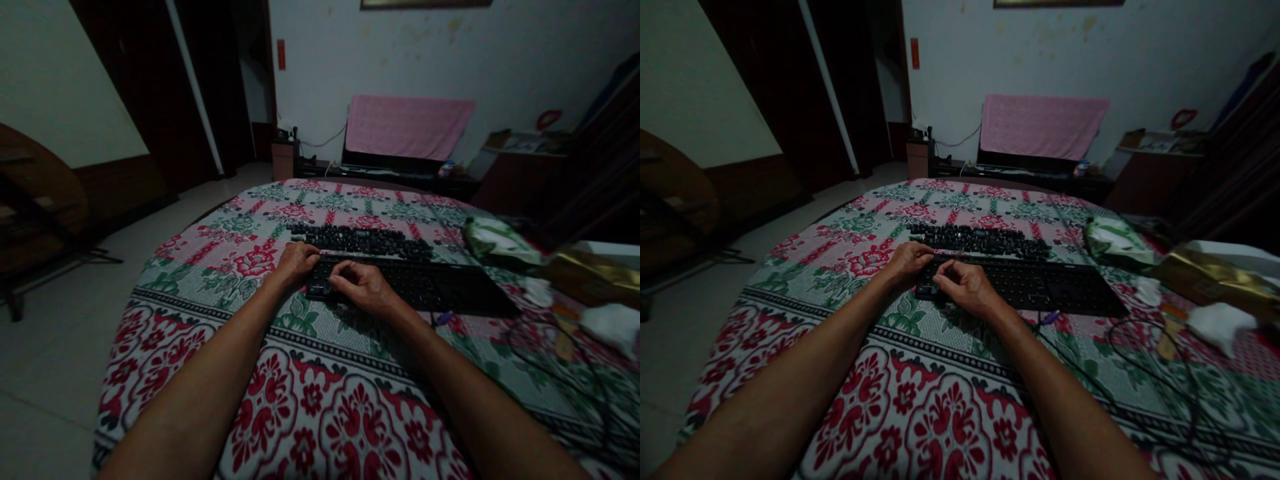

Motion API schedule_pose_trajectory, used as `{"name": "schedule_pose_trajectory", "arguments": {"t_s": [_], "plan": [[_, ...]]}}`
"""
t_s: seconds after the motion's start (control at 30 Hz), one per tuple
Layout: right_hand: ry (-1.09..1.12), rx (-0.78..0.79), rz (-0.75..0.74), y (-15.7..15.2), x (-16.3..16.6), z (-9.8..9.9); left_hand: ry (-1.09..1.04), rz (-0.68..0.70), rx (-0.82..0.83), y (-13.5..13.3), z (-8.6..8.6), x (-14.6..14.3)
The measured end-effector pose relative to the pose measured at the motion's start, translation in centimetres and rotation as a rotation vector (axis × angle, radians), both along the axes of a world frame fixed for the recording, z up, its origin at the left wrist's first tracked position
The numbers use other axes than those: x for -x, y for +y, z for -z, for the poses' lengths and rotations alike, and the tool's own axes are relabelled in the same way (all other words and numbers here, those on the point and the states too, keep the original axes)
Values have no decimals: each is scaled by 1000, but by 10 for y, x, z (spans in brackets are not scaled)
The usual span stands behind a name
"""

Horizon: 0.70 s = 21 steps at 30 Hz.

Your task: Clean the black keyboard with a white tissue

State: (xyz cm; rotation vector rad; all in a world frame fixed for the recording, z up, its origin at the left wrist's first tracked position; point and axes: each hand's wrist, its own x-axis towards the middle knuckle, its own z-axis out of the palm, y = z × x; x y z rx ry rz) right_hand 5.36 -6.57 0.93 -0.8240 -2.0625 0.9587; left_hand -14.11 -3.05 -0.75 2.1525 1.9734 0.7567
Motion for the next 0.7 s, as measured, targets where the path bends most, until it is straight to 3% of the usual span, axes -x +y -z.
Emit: {"name": "schedule_pose_trajectory", "arguments": {"t_s": [0.23,0.53,0.7], "plan": [[-41,6,3,-4,3,-3,-32,-8,-40,-1,11,2],[9,157,-36,0,2,-4,-13,-17,-29,-4,6,0],[-63,72,-53,0,0,-5,-17,-7,11,-5,2,-1]]}}
